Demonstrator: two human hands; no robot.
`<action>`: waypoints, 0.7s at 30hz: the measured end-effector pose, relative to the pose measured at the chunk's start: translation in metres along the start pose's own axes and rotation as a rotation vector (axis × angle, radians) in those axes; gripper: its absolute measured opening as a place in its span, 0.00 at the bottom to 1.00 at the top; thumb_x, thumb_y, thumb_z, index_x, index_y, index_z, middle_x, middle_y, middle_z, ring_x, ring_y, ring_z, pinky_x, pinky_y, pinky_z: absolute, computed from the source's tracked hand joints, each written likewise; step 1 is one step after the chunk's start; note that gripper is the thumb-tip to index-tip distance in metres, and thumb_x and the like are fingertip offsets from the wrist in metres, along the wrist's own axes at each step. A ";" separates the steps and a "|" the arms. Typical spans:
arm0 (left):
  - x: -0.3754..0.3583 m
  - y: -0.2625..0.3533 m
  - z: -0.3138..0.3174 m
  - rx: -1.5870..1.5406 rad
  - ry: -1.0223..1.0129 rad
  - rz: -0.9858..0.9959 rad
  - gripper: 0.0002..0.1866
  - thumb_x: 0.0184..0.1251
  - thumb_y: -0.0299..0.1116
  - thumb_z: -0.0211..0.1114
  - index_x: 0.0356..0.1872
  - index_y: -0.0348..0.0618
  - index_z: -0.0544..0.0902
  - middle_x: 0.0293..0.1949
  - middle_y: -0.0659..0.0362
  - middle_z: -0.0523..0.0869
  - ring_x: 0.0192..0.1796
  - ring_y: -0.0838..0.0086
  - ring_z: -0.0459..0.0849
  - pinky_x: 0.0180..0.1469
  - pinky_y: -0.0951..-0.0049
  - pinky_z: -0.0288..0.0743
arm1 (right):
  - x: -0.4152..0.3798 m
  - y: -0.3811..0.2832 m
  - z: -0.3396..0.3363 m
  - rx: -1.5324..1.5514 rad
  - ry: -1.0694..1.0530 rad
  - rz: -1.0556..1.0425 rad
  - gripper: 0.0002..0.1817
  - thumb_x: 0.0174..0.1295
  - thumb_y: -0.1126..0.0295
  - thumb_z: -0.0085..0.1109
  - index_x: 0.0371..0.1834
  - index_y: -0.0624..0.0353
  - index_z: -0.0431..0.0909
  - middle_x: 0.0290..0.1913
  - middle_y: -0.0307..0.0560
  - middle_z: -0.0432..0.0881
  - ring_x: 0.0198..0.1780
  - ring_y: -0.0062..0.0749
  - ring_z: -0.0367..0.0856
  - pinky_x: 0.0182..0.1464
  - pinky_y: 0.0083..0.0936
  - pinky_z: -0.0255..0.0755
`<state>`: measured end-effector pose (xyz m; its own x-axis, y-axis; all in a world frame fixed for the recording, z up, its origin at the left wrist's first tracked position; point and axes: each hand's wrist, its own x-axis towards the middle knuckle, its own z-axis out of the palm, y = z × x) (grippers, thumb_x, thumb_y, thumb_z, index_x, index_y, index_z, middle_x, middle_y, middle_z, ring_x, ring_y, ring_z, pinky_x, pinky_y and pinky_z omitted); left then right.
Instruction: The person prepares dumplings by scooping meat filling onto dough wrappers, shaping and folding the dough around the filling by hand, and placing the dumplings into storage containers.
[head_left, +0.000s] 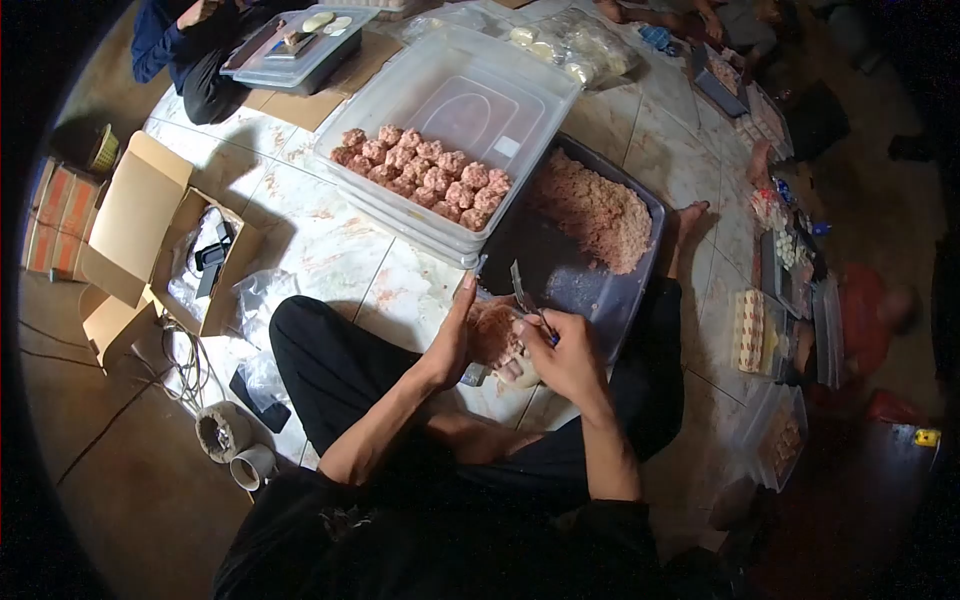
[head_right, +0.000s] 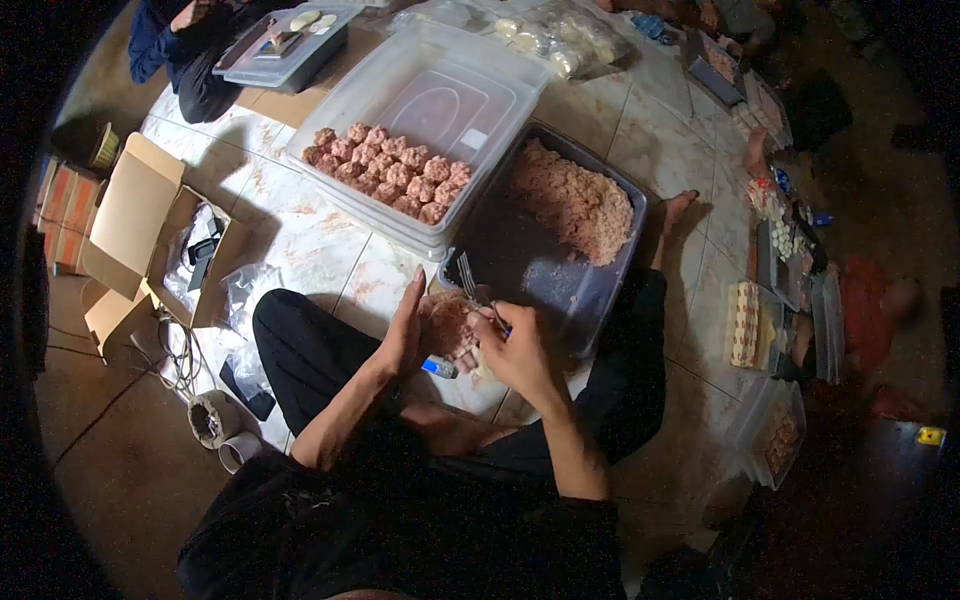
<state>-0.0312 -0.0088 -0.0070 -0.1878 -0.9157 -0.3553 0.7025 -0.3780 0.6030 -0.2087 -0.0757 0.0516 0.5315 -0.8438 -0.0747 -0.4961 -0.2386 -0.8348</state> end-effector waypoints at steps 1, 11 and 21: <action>-0.007 0.009 0.010 -0.084 0.014 0.003 0.53 0.77 0.77 0.33 0.70 0.29 0.74 0.55 0.49 0.87 0.52 0.63 0.88 0.57 0.58 0.86 | 0.001 -0.001 0.000 -0.002 -0.040 -0.009 0.13 0.71 0.65 0.70 0.42 0.68 0.86 0.27 0.45 0.85 0.30 0.17 0.75 0.34 0.25 0.72; -0.010 0.006 0.013 0.679 0.249 0.821 0.17 0.59 0.28 0.78 0.47 0.35 0.84 0.39 0.55 0.89 0.38 0.74 0.88 0.44 0.72 0.81 | -0.023 -0.010 0.012 -0.119 0.601 -0.171 0.12 0.77 0.67 0.60 0.48 0.70 0.80 0.31 0.52 0.83 0.32 0.28 0.80 0.37 0.30 0.74; -0.011 0.009 0.016 0.941 0.241 0.658 0.20 0.51 0.29 0.81 0.41 0.36 0.80 0.32 0.51 0.85 0.35 0.63 0.86 0.41 0.65 0.80 | -0.031 0.001 -0.007 -0.237 0.300 -0.359 0.09 0.61 0.83 0.63 0.44 0.70 0.86 0.36 0.56 0.89 0.36 0.52 0.87 0.43 0.39 0.80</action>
<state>-0.0332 -0.0043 0.0139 0.2284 -0.9610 0.1562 -0.1873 0.1141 0.9756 -0.2307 -0.0535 0.0567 0.4936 -0.7815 0.3817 -0.4791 -0.6106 -0.6306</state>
